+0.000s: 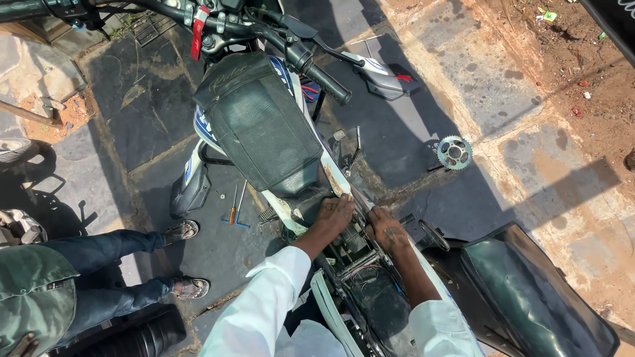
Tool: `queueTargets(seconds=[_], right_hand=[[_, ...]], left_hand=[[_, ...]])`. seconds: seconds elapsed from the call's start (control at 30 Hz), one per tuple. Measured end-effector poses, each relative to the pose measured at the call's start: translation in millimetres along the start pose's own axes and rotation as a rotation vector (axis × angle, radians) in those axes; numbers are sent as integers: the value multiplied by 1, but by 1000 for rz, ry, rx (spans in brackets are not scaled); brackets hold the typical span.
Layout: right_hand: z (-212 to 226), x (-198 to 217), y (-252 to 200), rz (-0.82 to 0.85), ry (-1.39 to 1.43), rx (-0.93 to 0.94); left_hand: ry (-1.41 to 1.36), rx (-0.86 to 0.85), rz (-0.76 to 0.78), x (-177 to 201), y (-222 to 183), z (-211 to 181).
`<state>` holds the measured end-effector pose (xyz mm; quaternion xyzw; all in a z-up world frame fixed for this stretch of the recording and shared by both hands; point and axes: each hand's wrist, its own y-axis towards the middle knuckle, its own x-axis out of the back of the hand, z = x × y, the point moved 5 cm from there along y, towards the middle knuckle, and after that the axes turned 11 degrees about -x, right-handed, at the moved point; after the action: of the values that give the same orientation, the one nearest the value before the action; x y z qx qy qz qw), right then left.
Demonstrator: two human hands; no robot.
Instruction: Removing side panels and inspecting the battery and electrical wiring of a motorcycle.
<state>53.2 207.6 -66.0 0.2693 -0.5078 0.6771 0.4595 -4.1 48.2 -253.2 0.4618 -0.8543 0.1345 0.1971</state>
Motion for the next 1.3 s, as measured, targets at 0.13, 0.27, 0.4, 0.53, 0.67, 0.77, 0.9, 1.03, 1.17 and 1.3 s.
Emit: queueTargets(seconds=[0.13, 0.27, 0.4, 0.53, 0.67, 0.77, 0.9, 1.03, 1.17, 1.3], right_hand=[[-15, 19, -13, -468, 448, -150], [14, 7, -14, -377, 729, -347], [40, -22, -12, -251, 654, -656], [39, -57, 1, -293, 656, -850], [54, -39, -3, -340, 603, -948], [45, -45, 3, -384, 653, -1001], [41, -48, 14, -380, 526, -892], [51, -41, 9, -343, 345, -687], [49, -40, -6, -331, 303, -500], [42, -37, -4, -349, 265, -532]], left_hand=[[405, 79, 118, 89, -14, -164], [611, -28, 190, 97, -14, -191], [481, 113, 275, 105, -12, -183], [527, 24, 333, 107, -13, -180], [495, 21, 375, 123, -18, -191], [492, -37, 405, 132, -22, -192], [468, -142, 398, 130, -20, -182], [469, -192, 403, 122, -19, -174], [473, -212, 419, 108, -17, -162], [559, -288, 406, 106, -12, -159]])
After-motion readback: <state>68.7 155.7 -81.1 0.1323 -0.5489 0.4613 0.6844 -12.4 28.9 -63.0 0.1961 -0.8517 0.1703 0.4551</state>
